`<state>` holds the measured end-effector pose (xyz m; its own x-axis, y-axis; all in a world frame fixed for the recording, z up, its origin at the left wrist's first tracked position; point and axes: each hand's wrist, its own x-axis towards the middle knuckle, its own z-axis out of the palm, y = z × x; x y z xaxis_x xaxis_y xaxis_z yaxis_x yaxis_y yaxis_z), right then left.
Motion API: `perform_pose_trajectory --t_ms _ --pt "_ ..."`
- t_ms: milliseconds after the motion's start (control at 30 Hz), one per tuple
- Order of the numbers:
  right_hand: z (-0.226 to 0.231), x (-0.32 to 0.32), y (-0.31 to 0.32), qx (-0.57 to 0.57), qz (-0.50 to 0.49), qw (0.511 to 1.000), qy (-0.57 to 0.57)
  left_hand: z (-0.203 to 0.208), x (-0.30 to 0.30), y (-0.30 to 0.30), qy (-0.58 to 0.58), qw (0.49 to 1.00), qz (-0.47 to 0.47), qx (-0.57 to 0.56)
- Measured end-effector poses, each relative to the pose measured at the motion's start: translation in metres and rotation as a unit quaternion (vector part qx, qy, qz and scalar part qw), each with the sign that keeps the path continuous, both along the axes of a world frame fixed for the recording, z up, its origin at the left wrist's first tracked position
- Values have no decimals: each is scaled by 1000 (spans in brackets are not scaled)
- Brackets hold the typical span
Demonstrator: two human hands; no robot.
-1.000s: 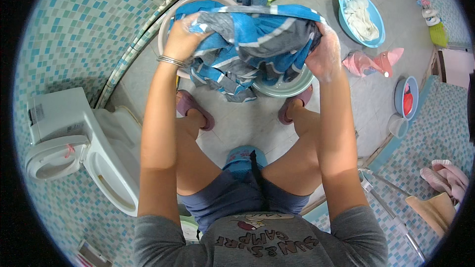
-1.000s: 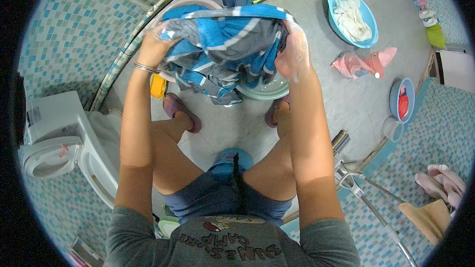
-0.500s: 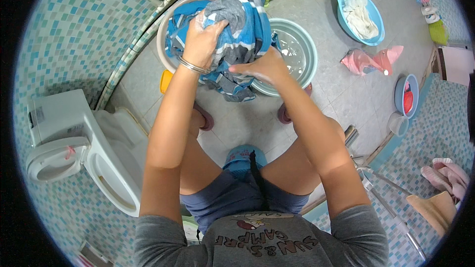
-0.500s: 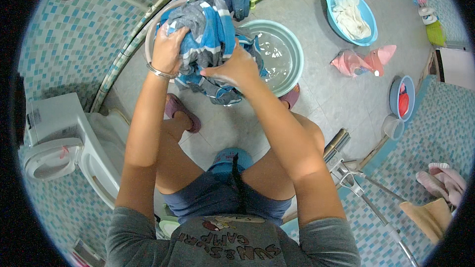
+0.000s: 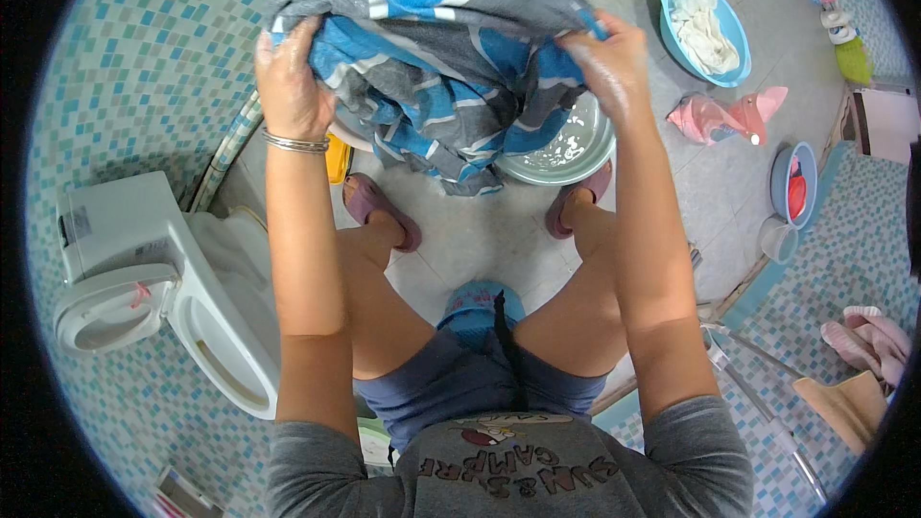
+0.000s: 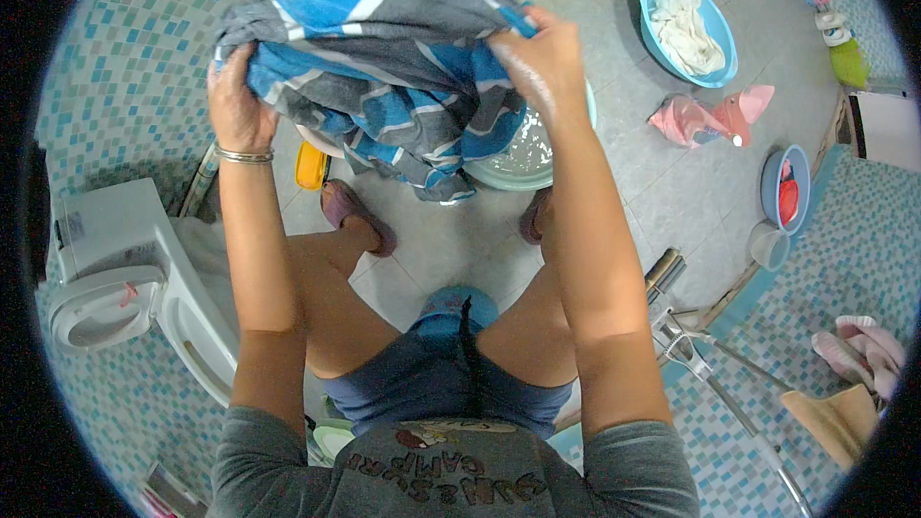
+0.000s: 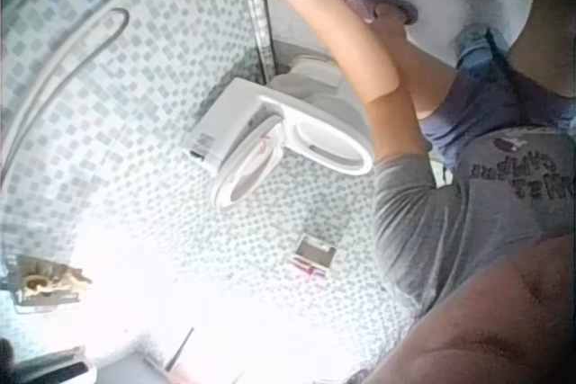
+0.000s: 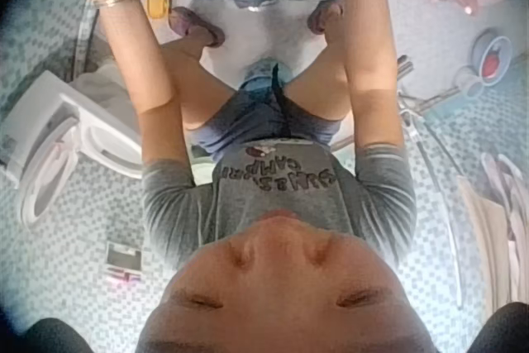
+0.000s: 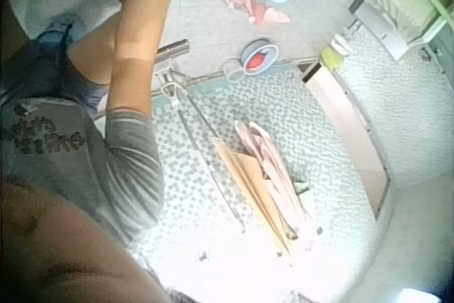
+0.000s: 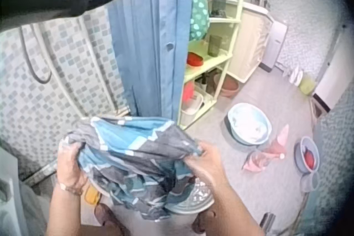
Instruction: The person sits on a small stool in a bathroom and hand-washes a blue and grey patterned cloth in a white basin filled with water. They scrub the fabric with their hands and use a yellow bar of soap to clean it, repeatedly dipping and wringing the item.
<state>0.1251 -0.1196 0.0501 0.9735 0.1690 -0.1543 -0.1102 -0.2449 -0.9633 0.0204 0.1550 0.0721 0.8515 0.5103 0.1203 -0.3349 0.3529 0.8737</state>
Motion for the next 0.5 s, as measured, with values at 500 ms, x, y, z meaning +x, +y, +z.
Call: perform_pose_trajectory --t_ms 500 --pt "18 -3 -27 -195 -132 902 -360 -8 0 -2 137 913 52 381"
